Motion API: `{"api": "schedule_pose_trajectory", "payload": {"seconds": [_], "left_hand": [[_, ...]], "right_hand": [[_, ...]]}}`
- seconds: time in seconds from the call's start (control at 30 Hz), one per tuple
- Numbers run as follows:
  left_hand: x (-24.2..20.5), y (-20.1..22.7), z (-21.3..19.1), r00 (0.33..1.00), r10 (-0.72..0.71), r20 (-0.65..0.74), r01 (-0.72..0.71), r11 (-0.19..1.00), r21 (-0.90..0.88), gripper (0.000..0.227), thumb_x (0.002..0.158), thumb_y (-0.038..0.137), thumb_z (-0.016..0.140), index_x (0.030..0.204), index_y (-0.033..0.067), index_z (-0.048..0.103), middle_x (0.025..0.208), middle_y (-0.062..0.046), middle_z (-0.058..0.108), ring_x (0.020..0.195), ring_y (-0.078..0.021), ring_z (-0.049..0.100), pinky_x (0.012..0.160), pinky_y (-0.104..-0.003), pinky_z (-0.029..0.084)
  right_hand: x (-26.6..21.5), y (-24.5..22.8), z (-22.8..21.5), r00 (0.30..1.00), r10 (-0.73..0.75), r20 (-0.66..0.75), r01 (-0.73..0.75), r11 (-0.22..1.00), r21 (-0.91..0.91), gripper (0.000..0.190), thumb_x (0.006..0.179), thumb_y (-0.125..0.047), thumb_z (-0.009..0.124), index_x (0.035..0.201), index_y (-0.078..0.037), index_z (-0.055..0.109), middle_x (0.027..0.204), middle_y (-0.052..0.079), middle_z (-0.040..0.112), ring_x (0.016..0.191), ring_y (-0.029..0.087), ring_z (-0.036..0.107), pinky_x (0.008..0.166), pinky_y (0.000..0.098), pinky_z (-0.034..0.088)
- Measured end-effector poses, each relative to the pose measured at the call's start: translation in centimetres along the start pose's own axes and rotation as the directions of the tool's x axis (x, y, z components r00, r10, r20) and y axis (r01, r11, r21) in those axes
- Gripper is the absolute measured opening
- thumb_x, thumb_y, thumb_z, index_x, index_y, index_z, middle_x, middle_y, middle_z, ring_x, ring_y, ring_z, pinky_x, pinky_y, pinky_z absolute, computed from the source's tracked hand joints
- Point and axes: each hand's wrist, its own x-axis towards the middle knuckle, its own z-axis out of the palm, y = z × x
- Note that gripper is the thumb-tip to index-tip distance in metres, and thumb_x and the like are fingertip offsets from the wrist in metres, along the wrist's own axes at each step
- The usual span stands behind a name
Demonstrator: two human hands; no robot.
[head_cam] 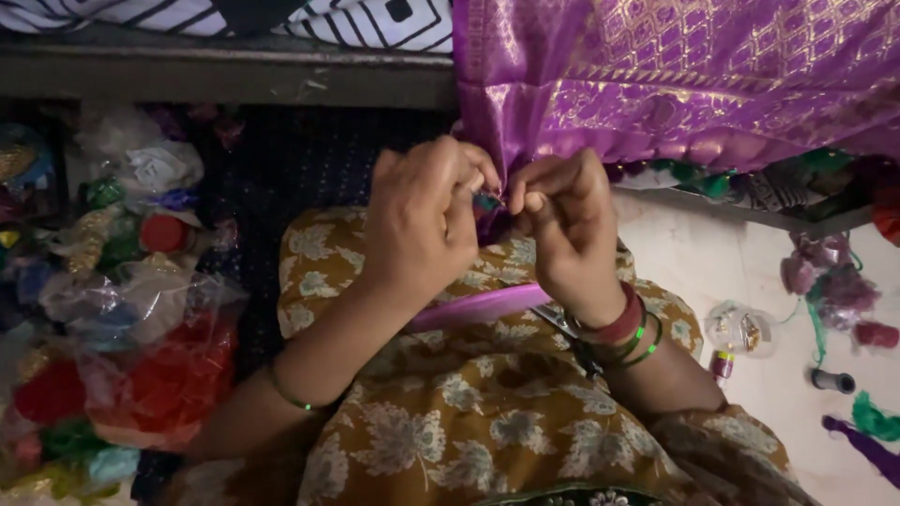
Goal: The person is attaching decorative tassels and beads to the edge of a purple and gold saree.
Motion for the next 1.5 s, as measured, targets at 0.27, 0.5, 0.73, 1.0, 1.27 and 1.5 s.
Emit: {"api": "schedule_pose_trajectory", "payload": {"seconds": [0.27,0.5,0.73,1.0,1.27,1.5], "left_hand": [[-3.5,-3.5,0.1,0.924,-0.351,0.153,0.383,0.834,-0.396,0.012,0.096,-0.002,0.067,0.094,0.0057,0.058,0.102,-0.004,0.072,0.101,-0.0159,0.072,0.091,-0.028,0.056],[-6.8,-3.3,2.6,0.726,-0.563,0.395,0.61,0.264,-0.747,0.003,0.093,0.001,0.073,0.093,0.0025,0.071,0.108,-0.007,0.066,0.101,-0.0157,0.067,0.091,-0.03,0.057],[-6.5,-3.6,1.5,0.637,-0.696,0.332,0.673,0.292,-0.679,0.006,0.089,0.005,0.075,0.092,0.0058,0.071,0.108,-0.007,0.068,0.094,-0.0163,0.068,0.084,-0.031,0.06],[-2.8,-6.0,2.1,0.681,-0.648,0.342,0.489,0.054,-0.871,0.008,0.094,-0.002,0.063,0.093,0.0056,0.061,0.133,-0.015,0.069,0.086,-0.0229,0.065,0.076,-0.03,0.051],[-2.9,-5.6,4.9,0.792,-0.534,0.296,0.362,0.02,-0.932,0.008,0.094,-0.005,0.055,0.09,0.0019,0.056,0.094,-0.01,0.065,0.106,-0.0312,0.075,0.101,-0.038,0.062],[-3.5,-4.9,2.3,0.843,-0.536,0.058,0.497,0.732,-0.467,0.006,0.096,-0.004,0.068,0.1,-0.0031,0.065,0.14,-0.013,0.06,0.091,-0.0183,0.068,0.079,-0.033,0.055]], "right_hand": [[-0.5,0.1,0.6,0.998,0.063,-0.016,-0.065,0.954,-0.294,0.01,0.103,0.003,0.063,0.105,-0.003,0.056,0.108,0.008,0.067,0.084,0.01,0.06,0.07,0.0231,0.05],[-2.8,-1.3,2.2,0.965,-0.14,0.222,0.257,0.672,-0.695,0.021,0.087,0.009,0.066,0.105,-0.002,0.067,0.103,0.012,0.064,0.091,0.031,0.067,0.077,0.0369,0.055],[-12.4,1.6,-5.1,0.955,0.145,0.259,0.173,0.438,-0.882,0.019,0.085,-0.004,0.071,0.103,-0.006,0.069,0.097,0.011,0.065,0.082,0.031,0.066,0.069,0.0415,0.055],[-28.3,1.8,-12.0,0.875,0.484,0.009,-0.091,0.183,-0.979,0.055,0.074,-0.003,0.07,0.127,-0.008,0.059,0.119,0.017,0.06,0.114,0.04,0.056,0.095,0.0446,0.049],[-29.2,0.2,-13.7,0.86,0.479,-0.179,-0.289,0.168,-0.943,0.056,0.071,-0.016,0.075,0.123,-0.003,0.059,0.111,0.017,0.06,0.095,0.04,0.063,0.082,0.0454,0.054],[-33.4,3.4,-19.4,0.688,0.667,-0.287,-0.28,-0.121,-0.952,0.034,0.081,-0.03,0.071,0.112,-0.017,0.069,0.093,0.01,0.069,0.071,0.032,0.071,0.064,0.0453,0.056]]}}
